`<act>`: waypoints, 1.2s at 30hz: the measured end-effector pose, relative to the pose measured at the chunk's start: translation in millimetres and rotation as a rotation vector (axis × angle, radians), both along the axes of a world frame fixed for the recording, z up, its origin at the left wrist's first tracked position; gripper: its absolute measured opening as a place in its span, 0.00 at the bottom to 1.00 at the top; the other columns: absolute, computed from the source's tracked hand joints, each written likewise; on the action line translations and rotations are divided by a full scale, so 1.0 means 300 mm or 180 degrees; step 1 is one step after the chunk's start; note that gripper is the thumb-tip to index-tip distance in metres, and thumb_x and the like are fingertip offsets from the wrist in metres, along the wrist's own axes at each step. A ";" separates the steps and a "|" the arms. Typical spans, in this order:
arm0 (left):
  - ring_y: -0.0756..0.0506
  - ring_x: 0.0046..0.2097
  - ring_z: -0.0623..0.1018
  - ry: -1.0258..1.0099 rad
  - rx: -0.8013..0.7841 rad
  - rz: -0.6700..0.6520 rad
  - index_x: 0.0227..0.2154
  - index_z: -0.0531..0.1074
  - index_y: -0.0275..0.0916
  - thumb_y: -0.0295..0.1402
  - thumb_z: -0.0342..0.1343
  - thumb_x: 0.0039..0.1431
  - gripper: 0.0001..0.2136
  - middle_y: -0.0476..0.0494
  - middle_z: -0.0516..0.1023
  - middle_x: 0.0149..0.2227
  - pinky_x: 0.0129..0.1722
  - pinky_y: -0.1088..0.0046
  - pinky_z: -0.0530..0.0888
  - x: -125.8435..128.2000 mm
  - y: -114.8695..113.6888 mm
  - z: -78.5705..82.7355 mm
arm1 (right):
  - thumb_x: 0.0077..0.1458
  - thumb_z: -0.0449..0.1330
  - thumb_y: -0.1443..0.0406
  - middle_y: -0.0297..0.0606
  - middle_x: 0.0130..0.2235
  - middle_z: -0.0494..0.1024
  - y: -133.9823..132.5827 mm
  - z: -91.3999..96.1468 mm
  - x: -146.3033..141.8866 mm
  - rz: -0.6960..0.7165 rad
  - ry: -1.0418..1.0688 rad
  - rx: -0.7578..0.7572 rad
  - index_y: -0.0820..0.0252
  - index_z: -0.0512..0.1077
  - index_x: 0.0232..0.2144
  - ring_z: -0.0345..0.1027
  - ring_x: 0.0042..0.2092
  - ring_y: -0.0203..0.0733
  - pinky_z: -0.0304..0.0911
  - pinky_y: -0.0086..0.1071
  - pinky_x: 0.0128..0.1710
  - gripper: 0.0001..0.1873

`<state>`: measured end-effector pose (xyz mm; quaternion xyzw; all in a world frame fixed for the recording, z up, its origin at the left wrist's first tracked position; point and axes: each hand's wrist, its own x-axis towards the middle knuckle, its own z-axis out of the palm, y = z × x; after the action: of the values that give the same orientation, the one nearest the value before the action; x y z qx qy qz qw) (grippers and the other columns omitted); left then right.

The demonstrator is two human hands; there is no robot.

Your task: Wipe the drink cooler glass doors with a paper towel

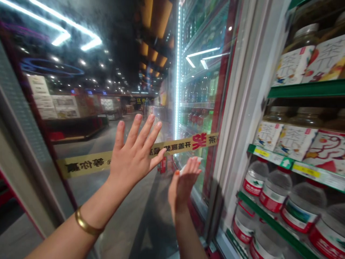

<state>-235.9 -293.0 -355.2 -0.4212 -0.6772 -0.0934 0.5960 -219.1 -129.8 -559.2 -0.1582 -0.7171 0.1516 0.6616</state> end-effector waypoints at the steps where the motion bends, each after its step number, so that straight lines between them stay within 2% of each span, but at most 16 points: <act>1: 0.39 0.83 0.42 -0.0045 -0.0005 -0.0028 0.81 0.44 0.49 0.48 0.57 0.72 0.42 0.45 0.50 0.81 0.82 0.52 0.29 -0.001 0.000 0.001 | 0.75 0.49 0.62 0.53 0.80 0.54 -0.046 -0.004 -0.005 0.0168 -0.0184 0.0399 0.57 0.39 0.82 0.40 0.82 0.66 0.46 0.79 0.76 0.40; 3: 0.40 0.83 0.43 -0.0062 -0.0001 -0.0033 0.81 0.44 0.50 0.48 0.57 0.72 0.42 0.46 0.50 0.81 0.82 0.52 0.30 -0.003 0.002 0.000 | 0.73 0.53 0.64 0.46 0.79 0.59 -0.101 -0.086 0.008 0.0359 -0.0379 0.0997 0.50 0.44 0.82 0.41 0.82 0.63 0.47 0.78 0.76 0.41; 4: 0.41 0.83 0.43 -0.0015 0.0019 -0.0004 0.81 0.44 0.50 0.48 0.57 0.72 0.42 0.46 0.51 0.81 0.82 0.53 0.29 -0.003 0.003 -0.001 | 0.72 0.54 0.64 0.46 0.79 0.59 -0.098 -0.150 0.023 0.0345 -0.0365 0.1034 0.49 0.45 0.82 0.40 0.82 0.63 0.46 0.79 0.76 0.41; 6: 0.42 0.83 0.43 0.0126 0.0059 0.0090 0.81 0.44 0.48 0.49 0.57 0.72 0.42 0.46 0.52 0.80 0.82 0.56 0.30 -0.004 0.006 -0.003 | 0.75 0.50 0.65 0.51 0.81 0.50 -0.033 -0.272 0.050 0.0019 -0.0041 0.0334 0.51 0.42 0.82 0.35 0.83 0.63 0.41 0.82 0.75 0.40; 8: 0.41 0.83 0.44 0.0245 0.0093 0.0164 0.81 0.46 0.47 0.50 0.57 0.72 0.42 0.45 0.54 0.80 0.82 0.56 0.30 -0.006 0.010 -0.006 | 0.77 0.44 0.63 0.55 0.82 0.41 0.063 -0.324 0.053 -0.0249 0.0359 -0.0438 0.53 0.35 0.82 0.30 0.83 0.64 0.38 0.85 0.74 0.38; 9: 0.41 0.83 0.45 0.0269 0.0101 0.0185 0.81 0.46 0.46 0.50 0.57 0.72 0.42 0.45 0.54 0.80 0.82 0.55 0.31 -0.006 0.010 -0.007 | 0.78 0.41 0.62 0.56 0.82 0.38 0.099 -0.314 0.045 -0.0315 0.0507 -0.0672 0.54 0.32 0.82 0.28 0.83 0.65 0.37 0.85 0.74 0.38; 11: 0.40 0.83 0.46 0.0263 0.0118 0.0174 0.80 0.46 0.45 0.50 0.57 0.72 0.42 0.44 0.54 0.80 0.83 0.53 0.31 -0.005 0.011 -0.009 | 0.78 0.40 0.61 0.57 0.83 0.38 0.114 -0.229 0.018 -0.0332 0.0613 -0.0828 0.55 0.31 0.82 0.29 0.83 0.65 0.39 0.82 0.75 0.38; 14: 0.41 0.83 0.46 0.0180 0.0116 0.0154 0.81 0.45 0.48 0.50 0.56 0.73 0.41 0.46 0.52 0.80 0.83 0.54 0.32 -0.003 0.008 -0.008 | 0.78 0.43 0.60 0.56 0.82 0.43 -0.006 -0.041 -0.024 -0.0142 0.0417 -0.0601 0.59 0.36 0.82 0.33 0.83 0.66 0.43 0.80 0.75 0.38; 16: 0.41 0.82 0.47 0.0079 0.0095 0.0158 0.81 0.43 0.52 0.50 0.55 0.73 0.41 0.49 0.51 0.80 0.83 0.54 0.32 -0.002 0.006 -0.007 | 0.76 0.47 0.60 0.53 0.81 0.49 -0.125 0.025 -0.035 0.0220 0.0090 0.0042 0.58 0.39 0.82 0.37 0.83 0.66 0.47 0.80 0.75 0.40; 18: 0.40 0.82 0.48 -0.0025 0.0080 0.0110 0.81 0.42 0.54 0.50 0.55 0.73 0.41 0.50 0.51 0.80 0.83 0.52 0.32 -0.001 0.004 -0.005 | 0.74 0.50 0.61 0.46 0.79 0.57 -0.211 -0.005 -0.024 0.0431 -0.0149 0.0693 0.52 0.43 0.82 0.42 0.82 0.62 0.54 0.79 0.74 0.40; 20: 0.39 0.82 0.49 -0.0086 0.0067 0.0071 0.81 0.41 0.55 0.50 0.55 0.73 0.41 0.50 0.51 0.80 0.83 0.50 0.33 -0.001 0.003 -0.006 | 0.72 0.52 0.62 0.43 0.78 0.60 -0.233 -0.114 0.002 0.0408 -0.0243 0.0875 0.51 0.46 0.82 0.42 0.82 0.59 0.58 0.76 0.73 0.41; 23: 0.40 0.83 0.47 -0.0097 0.0060 0.0116 0.81 0.42 0.55 0.50 0.54 0.74 0.40 0.51 0.50 0.81 0.83 0.50 0.33 0.000 0.001 -0.007 | 0.73 0.51 0.65 0.50 0.80 0.51 -0.182 -0.304 0.036 0.0133 -0.0163 0.0353 0.58 0.42 0.82 0.36 0.82 0.61 0.55 0.77 0.74 0.41; 26: 0.39 0.83 0.46 -0.0152 0.0088 0.0073 0.81 0.42 0.55 0.50 0.55 0.73 0.40 0.51 0.49 0.81 0.83 0.49 0.33 0.000 0.000 -0.007 | 0.75 0.48 0.66 0.57 0.82 0.40 -0.135 -0.400 0.045 -0.0032 -0.0067 -0.0141 0.62 0.37 0.82 0.30 0.83 0.63 0.49 0.81 0.74 0.41; 29: 0.38 0.83 0.47 -0.0250 0.0085 -0.0055 0.80 0.42 0.58 0.51 0.57 0.72 0.41 0.52 0.49 0.81 0.83 0.46 0.33 -0.003 0.002 -0.005 | 0.77 0.47 0.64 0.59 0.82 0.37 -0.109 -0.402 0.036 -0.0081 0.0001 -0.0502 0.64 0.34 0.82 0.27 0.83 0.60 0.45 0.77 0.77 0.40; 32: 0.39 0.83 0.47 -0.0259 0.0098 -0.0116 0.80 0.42 0.59 0.51 0.55 0.73 0.40 0.54 0.49 0.81 0.83 0.45 0.34 -0.003 0.003 -0.004 | 0.78 0.44 0.63 0.49 0.83 0.34 -0.033 -0.364 0.023 -0.0189 0.0296 -0.0750 0.60 0.33 0.82 0.24 0.83 0.53 0.40 0.71 0.80 0.39; 36: 0.41 0.83 0.46 -0.0217 0.0091 -0.0074 0.80 0.44 0.54 0.50 0.53 0.75 0.38 0.51 0.49 0.81 0.82 0.48 0.33 -0.001 0.003 -0.006 | 0.78 0.37 0.62 0.41 0.83 0.26 0.111 -0.230 -0.002 -0.0376 0.0593 -0.0803 0.55 0.24 0.81 0.15 0.83 0.51 0.36 0.69 0.81 0.39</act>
<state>-236.2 -292.1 -357.1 -0.4171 -0.6908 -0.1243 0.5774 -219.7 -96.6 -628.3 -0.2672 -0.6174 0.2153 0.7078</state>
